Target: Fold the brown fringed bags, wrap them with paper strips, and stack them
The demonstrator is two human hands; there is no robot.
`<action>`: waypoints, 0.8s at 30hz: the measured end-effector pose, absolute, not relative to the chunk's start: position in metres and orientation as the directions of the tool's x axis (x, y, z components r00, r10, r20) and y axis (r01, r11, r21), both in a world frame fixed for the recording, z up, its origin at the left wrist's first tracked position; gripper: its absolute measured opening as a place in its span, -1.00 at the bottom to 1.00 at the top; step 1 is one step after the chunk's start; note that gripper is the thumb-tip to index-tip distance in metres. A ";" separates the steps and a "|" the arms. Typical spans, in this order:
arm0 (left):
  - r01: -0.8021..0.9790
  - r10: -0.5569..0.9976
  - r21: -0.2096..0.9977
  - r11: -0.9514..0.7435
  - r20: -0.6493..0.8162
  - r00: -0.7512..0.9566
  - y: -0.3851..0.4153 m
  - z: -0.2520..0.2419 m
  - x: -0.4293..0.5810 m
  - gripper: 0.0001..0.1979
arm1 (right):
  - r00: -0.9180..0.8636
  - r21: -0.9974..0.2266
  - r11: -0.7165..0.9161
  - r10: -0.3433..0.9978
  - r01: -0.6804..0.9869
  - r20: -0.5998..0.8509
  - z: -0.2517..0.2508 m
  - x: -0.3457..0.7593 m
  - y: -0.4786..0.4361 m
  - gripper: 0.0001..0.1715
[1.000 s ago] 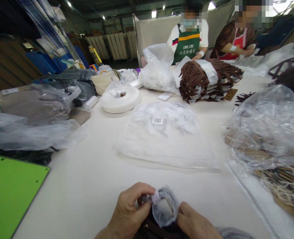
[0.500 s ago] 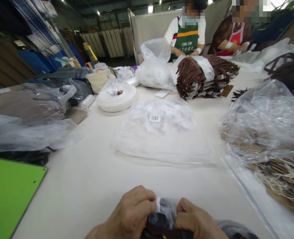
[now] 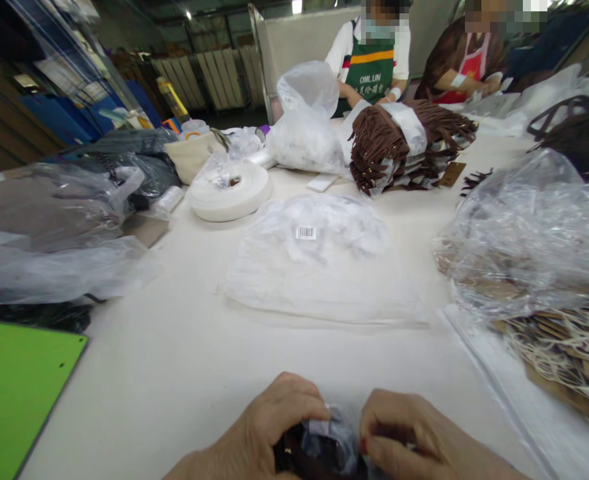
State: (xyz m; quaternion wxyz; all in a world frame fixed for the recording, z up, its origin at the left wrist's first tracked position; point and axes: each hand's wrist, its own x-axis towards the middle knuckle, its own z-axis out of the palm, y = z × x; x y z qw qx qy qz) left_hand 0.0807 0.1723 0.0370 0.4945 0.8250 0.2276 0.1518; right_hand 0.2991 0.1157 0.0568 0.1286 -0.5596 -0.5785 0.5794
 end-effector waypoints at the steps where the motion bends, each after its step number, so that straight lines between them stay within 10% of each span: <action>1: 0.172 0.512 0.876 -0.450 0.095 0.854 0.172 0.033 0.081 -0.63 | -0.321 -0.785 -0.306 0.787 0.539 -0.527 0.059 0.300 0.121 -0.89; 8: 0.066 0.460 0.769 -0.636 0.309 0.833 0.169 0.010 0.077 -0.76 | -0.476 -0.732 -0.263 0.614 0.629 -0.630 0.046 0.289 0.148 -0.76; 24: 0.255 0.185 0.772 -0.582 -0.179 0.966 0.182 0.056 0.094 -0.94 | -0.380 -0.808 -0.194 0.805 0.556 -0.456 0.017 0.278 0.130 -0.61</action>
